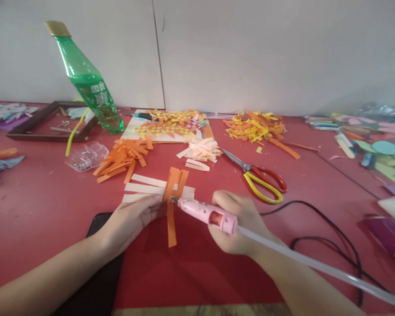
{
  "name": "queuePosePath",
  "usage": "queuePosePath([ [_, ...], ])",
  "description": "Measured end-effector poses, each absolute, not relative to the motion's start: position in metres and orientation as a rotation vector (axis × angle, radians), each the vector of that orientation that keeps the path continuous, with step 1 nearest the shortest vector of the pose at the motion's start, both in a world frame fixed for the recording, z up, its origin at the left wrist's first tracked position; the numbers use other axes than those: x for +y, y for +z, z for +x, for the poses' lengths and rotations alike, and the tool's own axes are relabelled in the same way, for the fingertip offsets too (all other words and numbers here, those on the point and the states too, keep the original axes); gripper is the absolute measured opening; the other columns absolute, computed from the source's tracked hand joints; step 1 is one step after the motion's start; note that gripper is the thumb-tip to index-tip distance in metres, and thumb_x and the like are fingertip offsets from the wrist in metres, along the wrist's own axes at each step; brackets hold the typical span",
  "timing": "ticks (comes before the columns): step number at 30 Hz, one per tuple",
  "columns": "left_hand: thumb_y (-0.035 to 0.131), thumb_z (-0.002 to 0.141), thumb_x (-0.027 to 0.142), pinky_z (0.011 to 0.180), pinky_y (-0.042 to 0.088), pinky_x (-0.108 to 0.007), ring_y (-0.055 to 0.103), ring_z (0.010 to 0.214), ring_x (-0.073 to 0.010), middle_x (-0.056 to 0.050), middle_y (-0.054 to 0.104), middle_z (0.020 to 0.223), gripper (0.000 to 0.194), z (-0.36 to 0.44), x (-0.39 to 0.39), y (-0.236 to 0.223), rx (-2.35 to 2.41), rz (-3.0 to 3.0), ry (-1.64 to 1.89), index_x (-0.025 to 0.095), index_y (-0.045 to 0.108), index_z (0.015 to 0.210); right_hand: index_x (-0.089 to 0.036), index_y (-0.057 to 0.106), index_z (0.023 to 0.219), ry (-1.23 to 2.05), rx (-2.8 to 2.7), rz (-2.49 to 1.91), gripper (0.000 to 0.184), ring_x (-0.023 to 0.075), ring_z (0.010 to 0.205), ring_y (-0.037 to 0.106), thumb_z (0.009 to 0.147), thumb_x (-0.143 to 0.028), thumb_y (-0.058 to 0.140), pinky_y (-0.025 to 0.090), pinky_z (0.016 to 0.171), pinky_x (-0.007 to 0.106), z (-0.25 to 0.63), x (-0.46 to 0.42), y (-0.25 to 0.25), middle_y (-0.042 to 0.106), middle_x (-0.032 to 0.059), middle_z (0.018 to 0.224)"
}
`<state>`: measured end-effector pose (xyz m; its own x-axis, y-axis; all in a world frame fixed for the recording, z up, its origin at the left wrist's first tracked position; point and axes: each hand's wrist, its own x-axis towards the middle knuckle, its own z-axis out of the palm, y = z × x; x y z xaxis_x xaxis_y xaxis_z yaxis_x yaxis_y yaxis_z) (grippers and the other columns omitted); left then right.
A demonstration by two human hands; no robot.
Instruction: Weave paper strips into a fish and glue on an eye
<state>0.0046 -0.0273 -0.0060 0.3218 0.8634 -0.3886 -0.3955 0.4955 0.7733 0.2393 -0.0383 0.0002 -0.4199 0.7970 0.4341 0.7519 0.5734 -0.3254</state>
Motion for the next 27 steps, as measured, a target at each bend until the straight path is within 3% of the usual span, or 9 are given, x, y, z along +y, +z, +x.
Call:
queuePosePath([
  [19,0.059,0.086,0.024,0.100,0.047,-0.041,0.061,0.117,-0.0297,-0.010,0.074,0.111,0.023,0.0029,-0.0270,-0.0062,0.887,0.596,0.953,0.014,0.078,0.095,-0.023,0.032,0.065,0.145,-2.234,-1.261,0.019,0.0081,0.045,0.024,0.065,-0.014,0.049,0.023,0.044,0.023,0.2441,-0.0377,-0.0008,0.030,-0.0078,0.055],
  [23,0.060,0.086,0.026,0.100,0.048,-0.041,0.062,0.116,-0.0296,-0.010,0.073,0.113,0.023,0.0017,-0.0260,-0.0066,0.879,0.592,0.955,0.014,0.077,0.098,-0.023,0.035,0.065,0.187,-2.236,-1.294,0.017,0.0080,0.044,0.032,0.066,-0.013,0.049,0.026,0.044,0.022,0.2434,-0.0360,0.0016,0.036,-0.0073,0.054],
  [27,0.062,0.085,0.027,0.097,0.048,-0.041,0.065,0.110,-0.0290,-0.011,0.074,0.110,0.023,0.0013,-0.0257,-0.0083,0.882,0.567,0.990,0.013,0.076,0.098,-0.022,0.048,0.071,0.263,-2.223,-1.387,0.011,0.0096,0.048,0.046,0.065,-0.012,0.048,0.032,0.047,0.022,0.2468,-0.0324,0.0080,0.050,-0.0051,0.057],
])
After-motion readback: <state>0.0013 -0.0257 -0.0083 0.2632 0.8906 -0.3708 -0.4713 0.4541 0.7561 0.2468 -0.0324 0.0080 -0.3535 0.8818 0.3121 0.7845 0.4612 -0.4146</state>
